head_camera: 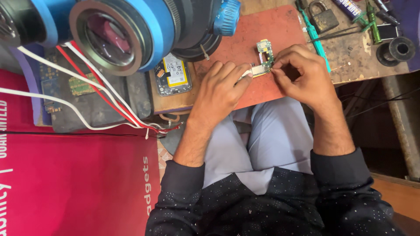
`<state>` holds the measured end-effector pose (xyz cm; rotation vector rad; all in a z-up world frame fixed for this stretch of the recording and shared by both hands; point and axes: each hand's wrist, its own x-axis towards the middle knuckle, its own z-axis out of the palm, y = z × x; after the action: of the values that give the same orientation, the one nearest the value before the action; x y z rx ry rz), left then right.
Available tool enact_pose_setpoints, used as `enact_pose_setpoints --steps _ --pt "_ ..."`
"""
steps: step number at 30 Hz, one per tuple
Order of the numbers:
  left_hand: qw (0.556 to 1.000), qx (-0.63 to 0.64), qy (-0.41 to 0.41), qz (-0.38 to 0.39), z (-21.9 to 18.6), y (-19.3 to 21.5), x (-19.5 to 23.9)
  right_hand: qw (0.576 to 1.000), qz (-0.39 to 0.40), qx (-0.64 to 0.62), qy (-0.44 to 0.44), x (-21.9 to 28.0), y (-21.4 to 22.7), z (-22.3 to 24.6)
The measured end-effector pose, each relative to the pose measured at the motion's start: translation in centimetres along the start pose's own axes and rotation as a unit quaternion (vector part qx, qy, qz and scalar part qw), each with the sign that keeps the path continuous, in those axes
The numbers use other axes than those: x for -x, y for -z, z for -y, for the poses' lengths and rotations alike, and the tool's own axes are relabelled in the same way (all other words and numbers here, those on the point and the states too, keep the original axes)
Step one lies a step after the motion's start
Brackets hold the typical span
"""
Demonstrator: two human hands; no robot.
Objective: The person uses a metal probe to manipulate components on a disassembled phone circuit board, applies liquid from a bottle, and cleans the board using a toothbrush.
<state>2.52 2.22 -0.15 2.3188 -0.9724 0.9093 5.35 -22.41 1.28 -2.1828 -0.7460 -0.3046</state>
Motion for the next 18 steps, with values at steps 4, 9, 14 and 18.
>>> enact_pose_setpoints --steps 4,9,14,18 --pt "1.000 -0.007 0.012 0.017 0.0 0.0 0.0 0.999 -0.019 0.028 -0.025 -0.6 0.5 2.0" --pt "0.998 0.014 0.041 0.045 0.1 -1.4 0.8 0.995 -0.050 0.006 0.086 -2.0 -1.7 5.3" --pt "0.967 0.158 0.190 0.063 0.4 -4.6 2.3 0.991 0.026 0.015 0.128 -5.3 -6.0 8.0" --pt "0.986 0.064 0.156 0.009 -0.1 -5.3 3.3 0.985 0.069 0.043 0.152 -7.4 -8.5 9.0"
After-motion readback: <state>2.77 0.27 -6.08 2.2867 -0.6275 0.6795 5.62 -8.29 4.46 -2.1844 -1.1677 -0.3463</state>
